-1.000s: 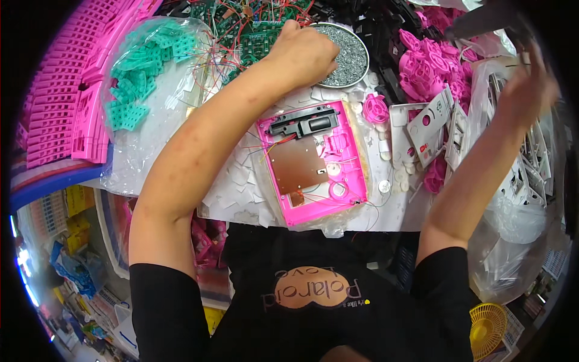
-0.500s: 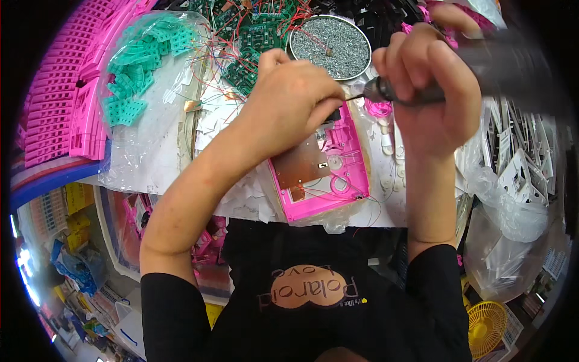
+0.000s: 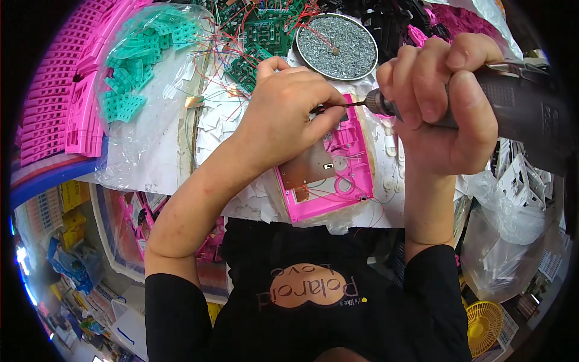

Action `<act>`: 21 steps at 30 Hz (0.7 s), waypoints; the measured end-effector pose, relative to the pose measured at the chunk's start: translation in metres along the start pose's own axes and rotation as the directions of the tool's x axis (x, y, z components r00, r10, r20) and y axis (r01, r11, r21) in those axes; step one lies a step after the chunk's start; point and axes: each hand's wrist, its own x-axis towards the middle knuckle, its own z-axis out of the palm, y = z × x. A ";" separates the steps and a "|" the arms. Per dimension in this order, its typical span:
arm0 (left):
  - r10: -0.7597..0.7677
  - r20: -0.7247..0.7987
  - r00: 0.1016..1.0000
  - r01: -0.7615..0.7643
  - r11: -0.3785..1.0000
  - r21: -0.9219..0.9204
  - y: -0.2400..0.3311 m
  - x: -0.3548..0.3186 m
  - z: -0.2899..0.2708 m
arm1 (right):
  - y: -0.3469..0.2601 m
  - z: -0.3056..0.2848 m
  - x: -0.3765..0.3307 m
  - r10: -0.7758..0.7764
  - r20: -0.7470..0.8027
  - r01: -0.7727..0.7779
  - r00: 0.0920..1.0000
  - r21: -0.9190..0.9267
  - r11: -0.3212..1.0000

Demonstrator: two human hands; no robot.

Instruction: Assemble a toy cash register by installing components, circuit boards, and securing them with a power screwdriver.

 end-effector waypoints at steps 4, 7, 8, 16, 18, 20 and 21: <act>0.048 -0.020 0.999 -0.045 0.987 0.157 0.000 -0.001 0.000 | -0.004 0.010 0.006 0.079 -0.038 -0.079 0.996 -0.002 0.997; 0.005 -0.104 0.995 0.024 0.962 0.273 0.008 -0.002 0.003 | -0.001 0.010 0.004 0.120 -0.139 -0.119 0.983 0.013 0.993; -0.023 -0.146 0.989 0.066 0.953 0.297 0.012 -0.004 0.004 | 0.008 0.008 0.000 0.106 -0.164 -0.104 0.981 0.020 0.994; -0.124 0.049 0.991 0.096 0.918 0.384 0.011 -0.027 0.010 | 0.040 0.005 -0.005 0.098 -0.227 -0.091 0.969 0.043 0.995; -0.119 0.045 0.992 0.093 0.919 0.383 0.010 -0.027 0.012 | 0.046 0.012 -0.006 0.090 -0.258 -0.104 0.962 -0.043 0.994; -0.107 0.029 0.994 0.088 0.921 0.380 0.008 -0.026 0.014 | 0.051 0.014 -0.009 0.099 -0.259 -0.129 0.961 -0.099 0.987; -0.099 0.029 0.995 0.082 0.928 0.363 0.008 -0.026 0.013 | 0.052 0.013 -0.010 0.113 -0.248 -0.145 0.962 -0.115 0.983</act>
